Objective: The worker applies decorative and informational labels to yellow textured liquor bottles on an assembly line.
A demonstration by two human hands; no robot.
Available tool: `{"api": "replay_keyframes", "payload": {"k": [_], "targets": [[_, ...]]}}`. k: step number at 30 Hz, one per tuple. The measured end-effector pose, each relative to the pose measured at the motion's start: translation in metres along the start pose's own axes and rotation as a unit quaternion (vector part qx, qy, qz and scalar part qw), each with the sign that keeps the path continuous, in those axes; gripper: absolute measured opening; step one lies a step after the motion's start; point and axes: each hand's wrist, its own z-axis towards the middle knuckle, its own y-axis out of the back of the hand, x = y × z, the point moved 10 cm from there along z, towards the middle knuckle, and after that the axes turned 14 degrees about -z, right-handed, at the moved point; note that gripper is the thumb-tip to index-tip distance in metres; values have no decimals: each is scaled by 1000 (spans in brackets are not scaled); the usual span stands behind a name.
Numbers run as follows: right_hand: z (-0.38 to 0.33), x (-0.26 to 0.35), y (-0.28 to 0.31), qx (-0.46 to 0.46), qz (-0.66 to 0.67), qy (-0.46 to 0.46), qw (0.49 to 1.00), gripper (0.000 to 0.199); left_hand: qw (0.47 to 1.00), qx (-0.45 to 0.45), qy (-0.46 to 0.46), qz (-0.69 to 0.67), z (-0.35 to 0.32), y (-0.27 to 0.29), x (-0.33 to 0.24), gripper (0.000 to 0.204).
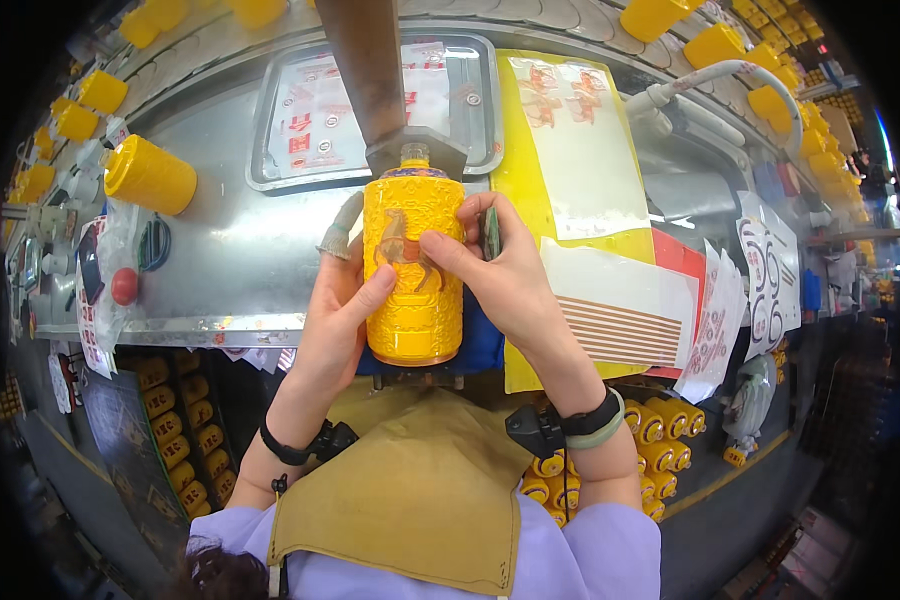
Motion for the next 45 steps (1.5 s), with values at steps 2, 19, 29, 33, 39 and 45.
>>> {"api": "replay_keyframes", "payload": {"k": [2,19,29,33,39,45], "targets": [[0,1,1,-2,-9,5,1000,37,1000,-4,3,0,-1,0,0,75],[-1,3,0,1,-16,-4,1000,36,1000,3,-8,1,0,2,-1,76],[-1,4,1,17,-20,-19,999,33,1000,16,0,-25,1,5,2,76],[-1,2,3,21,-15,-21,999,33,999,26,-16,15,1,-1,-2,84],[-1,0,3,24,-14,-14,1000,32,1000,23,-5,17,2,-3,-2,87],[-4,0,4,8,46,-87,995,28,999,13,-13,29,2,-3,-3,89]]}}
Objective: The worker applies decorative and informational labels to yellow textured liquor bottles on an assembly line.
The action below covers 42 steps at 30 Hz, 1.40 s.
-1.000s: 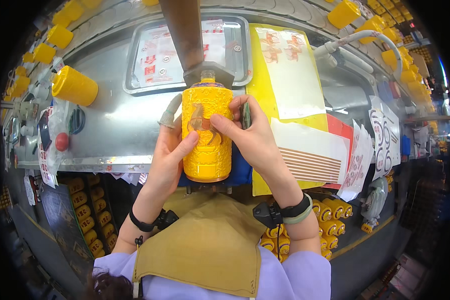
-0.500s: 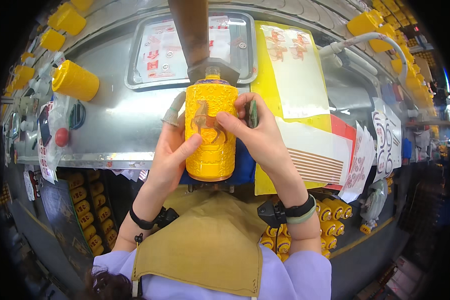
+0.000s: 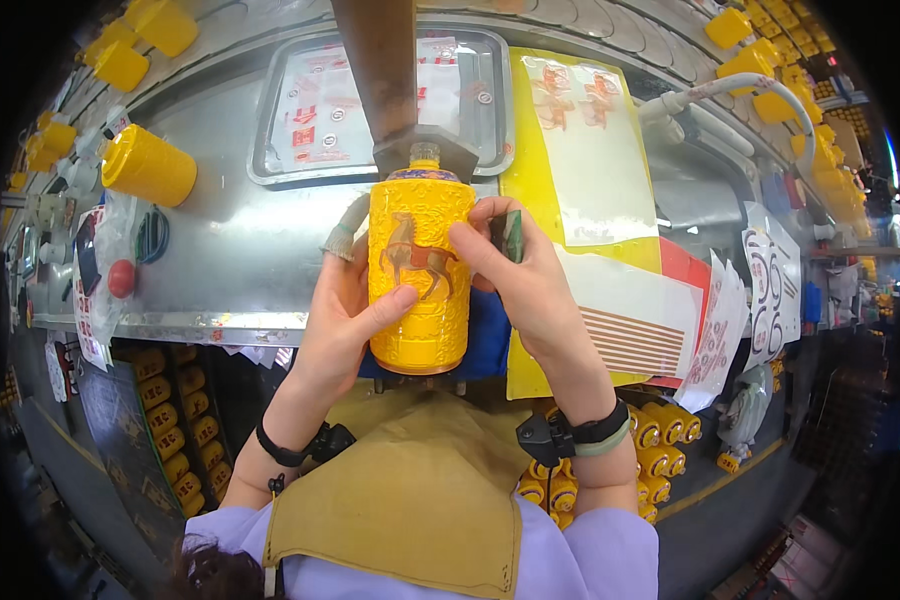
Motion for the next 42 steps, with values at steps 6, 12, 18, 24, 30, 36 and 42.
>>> {"api": "replay_keyframes", "payload": {"k": [6,12,18,24,30,36,42], "targets": [[0,8,-1,-15,-93,74,993,42,1000,7,-9,-1,0,-1,-2,89],[0,11,-4,-25,-86,79,993,46,1000,7,-8,-2,0,0,-1,85],[3,5,-3,-24,-100,74,992,46,1000,3,-2,-2,0,2,1,88],[1,8,-4,-20,-70,64,995,41,999,-11,5,-37,1,1,-1,78],[-1,5,-5,-22,-59,53,997,39,997,-45,17,-62,3,9,6,69],[-1,6,-4,-23,-57,58,996,38,997,-38,21,-59,3,7,6,70],[1,5,-4,-23,-60,60,996,39,998,-33,14,-60,3,7,4,72]]}}
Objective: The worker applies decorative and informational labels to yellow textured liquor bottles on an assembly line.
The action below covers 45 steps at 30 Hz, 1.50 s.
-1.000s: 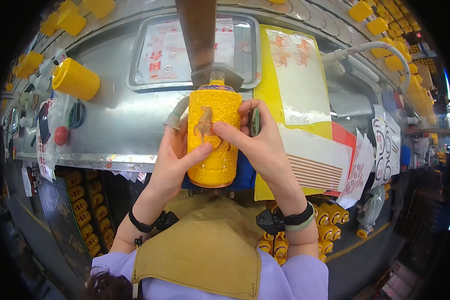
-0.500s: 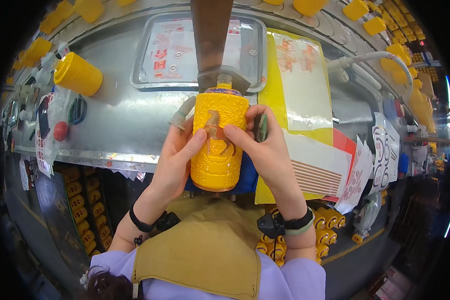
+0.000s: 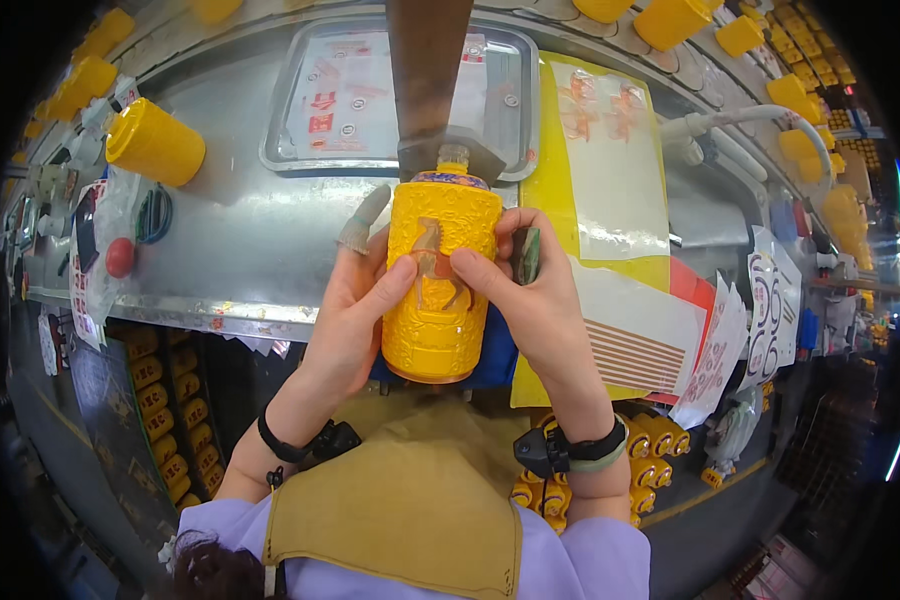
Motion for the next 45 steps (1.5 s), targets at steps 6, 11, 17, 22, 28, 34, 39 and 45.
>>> {"api": "replay_keyframes", "payload": {"k": [6,11,17,22,28,34,39,45], "targets": [[0,-1,0,1,10,2,1000,40,1000,-2,5,-3,1,0,2,69],[-1,0,1,3,10,4,1000,40,1000,-4,7,-1,0,1,3,69],[-1,-2,2,19,17,-15,1000,38,1000,21,2,-5,-3,0,-2,78],[0,-3,1,23,7,-2,1000,37,999,39,-12,14,-3,-2,-2,88],[0,-2,0,22,6,-3,1000,37,999,44,-14,18,-3,-4,-2,87],[-1,-2,1,25,-3,5,1000,37,999,47,-11,19,-4,-6,-3,85],[-5,60,15,-31,-232,162,959,39,998,51,-19,9,-4,-8,-4,84],[-32,133,-32,-13,-418,393,819,52,998,48,-26,28,-3,-5,-2,90]]}}
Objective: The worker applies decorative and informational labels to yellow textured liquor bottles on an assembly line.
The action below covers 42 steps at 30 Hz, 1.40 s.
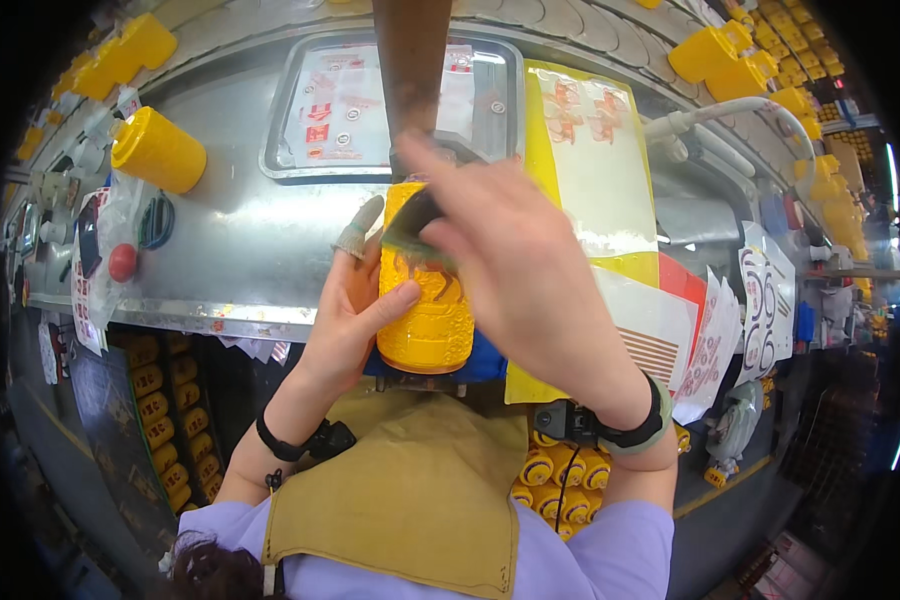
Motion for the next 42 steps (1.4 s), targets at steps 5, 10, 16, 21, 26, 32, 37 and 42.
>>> {"api": "replay_keyframes", "payload": {"k": [5,10,16,21,26,32,37,42], "targets": [[16,8,-2,-16,-108,70,992,56,1000,-3,4,-12,-1,-4,-1,87],[-22,9,3,-109,-185,193,957,44,1000,-9,-15,11,-5,8,-1,80],[-74,23,1,-46,24,146,988,30,949,52,-178,254,-23,1,-25,82],[-87,-73,-32,-100,188,-247,945,29,776,99,-275,560,-34,-24,-31,89],[-101,-95,-17,-141,113,-289,940,25,756,99,-265,590,-35,-30,-30,93],[-102,-85,-53,-131,273,-299,905,25,704,107,-281,643,-39,-48,-32,101],[-125,-120,-37,-130,201,-349,906,22,624,94,-245,736,-36,-69,-29,111],[-121,-109,-33,-171,246,-308,903,23,610,67,-187,767,-33,-87,-19,111]]}}
